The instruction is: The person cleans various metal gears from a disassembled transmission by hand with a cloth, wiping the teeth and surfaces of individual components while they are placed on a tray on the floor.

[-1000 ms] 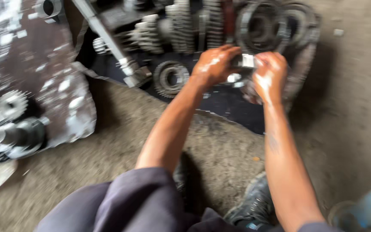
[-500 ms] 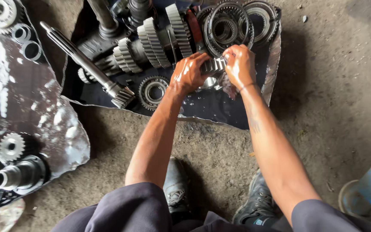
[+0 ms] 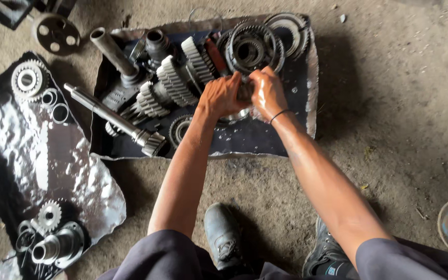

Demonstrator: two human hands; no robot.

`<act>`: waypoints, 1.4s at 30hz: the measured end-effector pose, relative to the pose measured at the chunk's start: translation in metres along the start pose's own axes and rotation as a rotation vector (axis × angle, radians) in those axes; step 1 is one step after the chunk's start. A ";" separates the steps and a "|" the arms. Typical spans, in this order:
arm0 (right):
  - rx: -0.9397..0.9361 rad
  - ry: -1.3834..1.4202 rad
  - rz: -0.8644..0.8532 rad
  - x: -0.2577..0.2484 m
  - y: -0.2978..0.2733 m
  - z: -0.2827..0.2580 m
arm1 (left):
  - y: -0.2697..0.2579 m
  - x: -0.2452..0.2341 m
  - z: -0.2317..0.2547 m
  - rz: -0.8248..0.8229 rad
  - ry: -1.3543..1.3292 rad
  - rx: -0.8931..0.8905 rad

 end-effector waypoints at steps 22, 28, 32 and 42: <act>0.228 0.260 0.103 -0.031 -0.050 0.016 | -0.020 0.007 -0.025 0.187 -0.151 -0.134; 0.067 0.131 0.143 -0.010 -0.013 -0.010 | -0.025 0.003 -0.021 0.222 -0.105 -0.081; -0.014 0.100 -0.031 0.000 0.006 -0.012 | -0.021 0.001 -0.014 0.225 -0.136 -0.062; -0.179 0.027 0.091 -0.026 -0.010 -0.026 | -0.018 -0.005 -0.013 0.023 -0.026 -0.195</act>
Point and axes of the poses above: each hand's wrist, its own y-axis towards the middle knuckle, its own x-axis out of the palm, z = x × y, the point moved 10 cm from there along y, towards the middle knuckle, and after that the axes turned 5 degrees about -y, right-handed, at the moved point
